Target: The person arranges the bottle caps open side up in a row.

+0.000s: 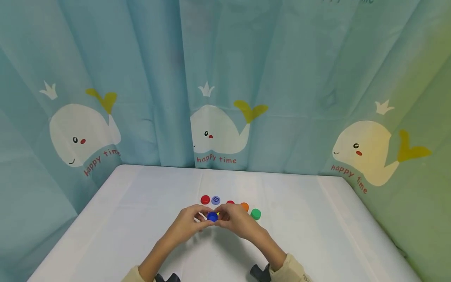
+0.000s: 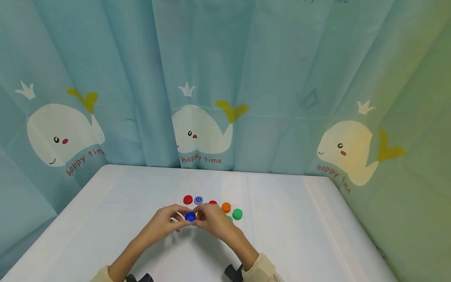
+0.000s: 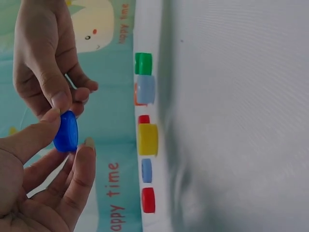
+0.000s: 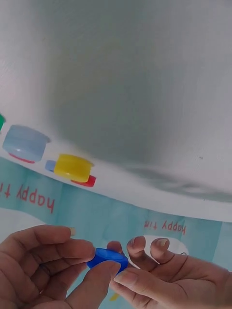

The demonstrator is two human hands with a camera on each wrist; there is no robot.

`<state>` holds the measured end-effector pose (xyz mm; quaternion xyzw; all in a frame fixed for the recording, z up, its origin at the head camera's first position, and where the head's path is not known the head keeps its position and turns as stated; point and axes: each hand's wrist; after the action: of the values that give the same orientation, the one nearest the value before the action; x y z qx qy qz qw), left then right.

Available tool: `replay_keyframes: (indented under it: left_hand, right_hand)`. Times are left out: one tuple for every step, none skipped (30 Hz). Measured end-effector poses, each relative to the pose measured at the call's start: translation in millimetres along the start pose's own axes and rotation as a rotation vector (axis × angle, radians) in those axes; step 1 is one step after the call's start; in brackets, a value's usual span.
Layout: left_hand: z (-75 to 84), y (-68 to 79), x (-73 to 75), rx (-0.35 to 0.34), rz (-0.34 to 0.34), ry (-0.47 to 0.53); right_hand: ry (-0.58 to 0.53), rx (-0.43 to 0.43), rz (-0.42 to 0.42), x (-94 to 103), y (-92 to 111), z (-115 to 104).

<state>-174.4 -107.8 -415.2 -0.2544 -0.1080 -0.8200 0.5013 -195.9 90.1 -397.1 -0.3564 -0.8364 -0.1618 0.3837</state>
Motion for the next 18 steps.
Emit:
replay_keyframes:
  left_hand:
    - [-0.1,0.6,-0.1,0.002,-0.003,-0.005]
    - [-0.5,0.9,-0.1,0.003,-0.006,-0.014]
    - [-0.7,1.5,0.0,0.001,-0.01,-0.016]
    - [-1.3,2.2,0.4,0.004,-0.013,-0.021]
    - [-1.6,2.8,0.6,0.003,-0.016,-0.023]
    - [-1.9,3.4,0.6,0.002,-0.019,-0.023]
    - [-2.1,4.1,0.6,-0.001,-0.024,-0.021]
    - [-2.4,4.6,0.6,0.0,-0.028,-0.016]
    - [-2.5,5.2,0.7,0.001,-0.033,-0.015]
    - [-2.7,5.5,0.9,0.006,-0.037,-0.02]
    - [-3.2,6.0,1.1,0.01,-0.044,-0.022]
    - [-3.7,6.6,1.4,0.016,-0.049,-0.027]
    - [-4.2,7.0,1.8,0.021,-0.054,-0.036]
    - [-5.0,7.3,2.3,0.026,-0.059,-0.048]
    - [-5.8,7.6,2.9,0.028,-0.064,-0.063]
    - [-6.8,7.8,3.5,0.029,-0.067,-0.077]
    - [-7.9,7.9,4.2,0.03,-0.072,-0.088]
    - [-9.0,8.3,4.9,0.029,-0.076,-0.101]
  right_hand:
    - [-0.001,0.0,-0.002,-1.1,0,0]
    - [-0.003,0.002,-0.003,-2.4,0,1]
    - [-0.001,0.003,-0.004,-3.8,-1,1]
    - [0.005,0.005,-0.006,-5.1,-1,1]
    - [0.007,0.005,-0.01,-6.4,-2,1]
    - [0.013,0.002,-0.014,-7.7,-3,1]
    - [0.019,0.0,-0.018,-9.0,-3,0]
    - [0.024,-0.002,-0.023,-10.1,-4,0]
    - [0.03,-0.007,-0.029,-11.2,-4,-1]
    - [0.038,-0.009,-0.033,-12.4,-5,-1]
    - [0.047,-0.012,-0.037,-13.5,-6,-1]
    - [0.065,-0.013,-0.038,-14.8,-7,-1]
    - [0.087,-0.013,-0.04,-16.2,-8,-2]
    - [0.11,-0.01,-0.042,-17.7,-9,-2]
    - [0.132,-0.01,-0.042,-19.1,-10,-2]
    - [0.155,-0.008,-0.04,-20.3,-11,-3]
    - [0.172,-0.009,-0.041,-21.4,-12,-4]
    - [0.187,-0.009,-0.04,-22.6,-12,-4]
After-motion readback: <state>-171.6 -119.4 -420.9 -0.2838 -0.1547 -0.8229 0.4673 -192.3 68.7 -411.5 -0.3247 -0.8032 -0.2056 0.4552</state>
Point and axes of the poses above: each hand's wrist, its own y-axis away from the middle knuckle, its own x-axis out of the back of the hand, z = x × y, and after that the axes turned 11 degrees about -z, right-handed
